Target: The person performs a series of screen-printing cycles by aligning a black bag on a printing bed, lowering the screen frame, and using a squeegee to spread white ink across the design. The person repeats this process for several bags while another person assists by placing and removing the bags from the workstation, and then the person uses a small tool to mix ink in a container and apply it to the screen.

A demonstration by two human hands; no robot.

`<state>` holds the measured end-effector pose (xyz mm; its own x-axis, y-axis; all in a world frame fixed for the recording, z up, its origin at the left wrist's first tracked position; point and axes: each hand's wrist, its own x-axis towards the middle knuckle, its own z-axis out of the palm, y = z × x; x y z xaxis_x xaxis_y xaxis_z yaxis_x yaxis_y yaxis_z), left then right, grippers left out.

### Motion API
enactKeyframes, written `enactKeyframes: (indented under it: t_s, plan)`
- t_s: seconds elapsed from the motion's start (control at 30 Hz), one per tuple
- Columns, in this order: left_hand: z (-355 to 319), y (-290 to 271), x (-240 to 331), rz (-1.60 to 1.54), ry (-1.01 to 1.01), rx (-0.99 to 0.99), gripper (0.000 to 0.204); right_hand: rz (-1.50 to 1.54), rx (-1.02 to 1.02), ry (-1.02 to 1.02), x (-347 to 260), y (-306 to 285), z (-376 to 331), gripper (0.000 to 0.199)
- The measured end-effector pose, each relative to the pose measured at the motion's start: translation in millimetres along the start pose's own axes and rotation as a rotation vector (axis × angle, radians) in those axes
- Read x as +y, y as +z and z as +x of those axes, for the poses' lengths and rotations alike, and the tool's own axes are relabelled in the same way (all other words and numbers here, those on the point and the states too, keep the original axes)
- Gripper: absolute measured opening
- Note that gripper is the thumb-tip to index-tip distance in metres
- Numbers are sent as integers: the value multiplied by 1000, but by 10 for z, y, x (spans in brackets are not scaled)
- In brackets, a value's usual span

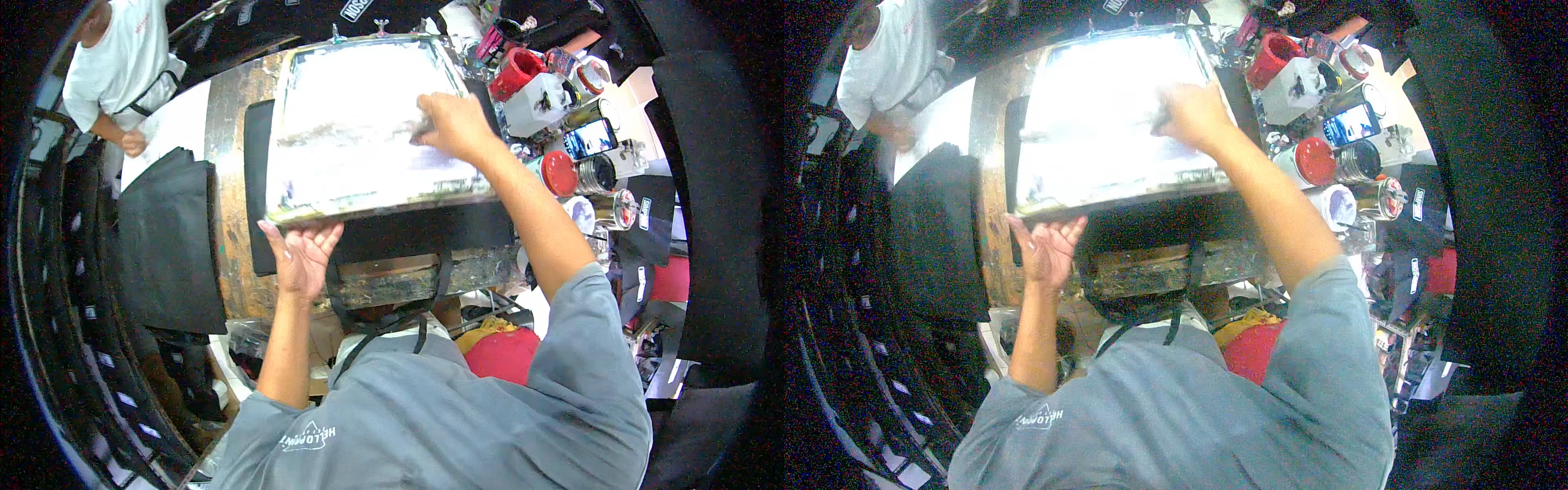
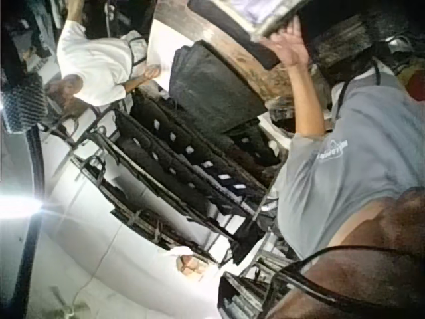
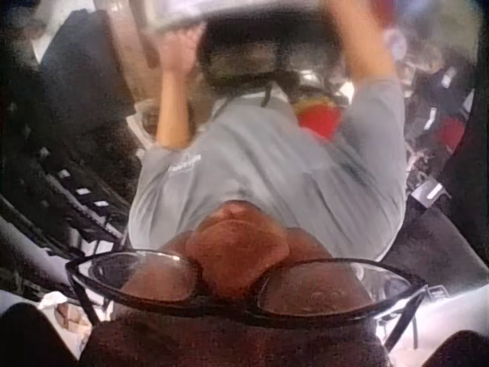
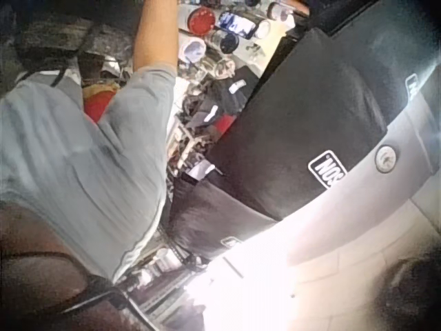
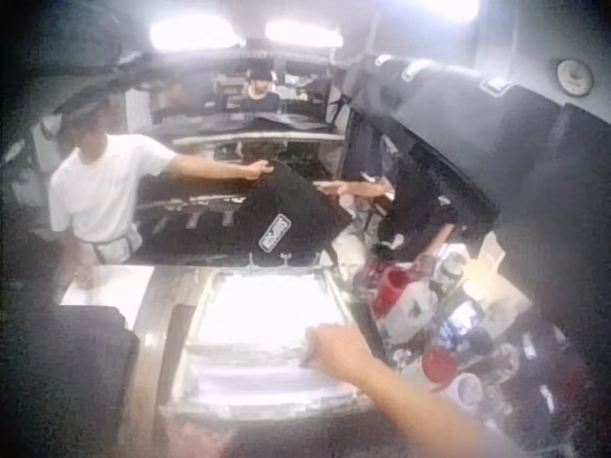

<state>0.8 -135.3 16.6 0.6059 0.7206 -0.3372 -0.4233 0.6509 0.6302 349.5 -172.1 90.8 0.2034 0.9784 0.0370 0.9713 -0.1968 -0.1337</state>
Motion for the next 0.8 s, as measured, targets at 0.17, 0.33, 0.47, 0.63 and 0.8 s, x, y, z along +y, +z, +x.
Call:
enactKeyframes:
  t_s: [0.17, 0.33, 0.47, 0.63, 0.8]
  plan:
    - [96, -454, -356, 129, -213, 163, 118, 49, -167, 29, -32, 329, -353, 49]
    - [111, -451, -462, 180, -212, 236, 117, -127, 32, 2, -322, 733, -755, 45]
    - [133, -527, -431, 161, -276, 187, 123, -184, 154, 9, -113, 1081, -347, 42]
    - [206, -630, -421, 177, -415, 253, 122, -111, 135, 30, 316, 1128, 531, 38]
    - [711, -192, 304, 1178, -454, 87, 65, -40, 62, 45, 558, 876, 815, 39]
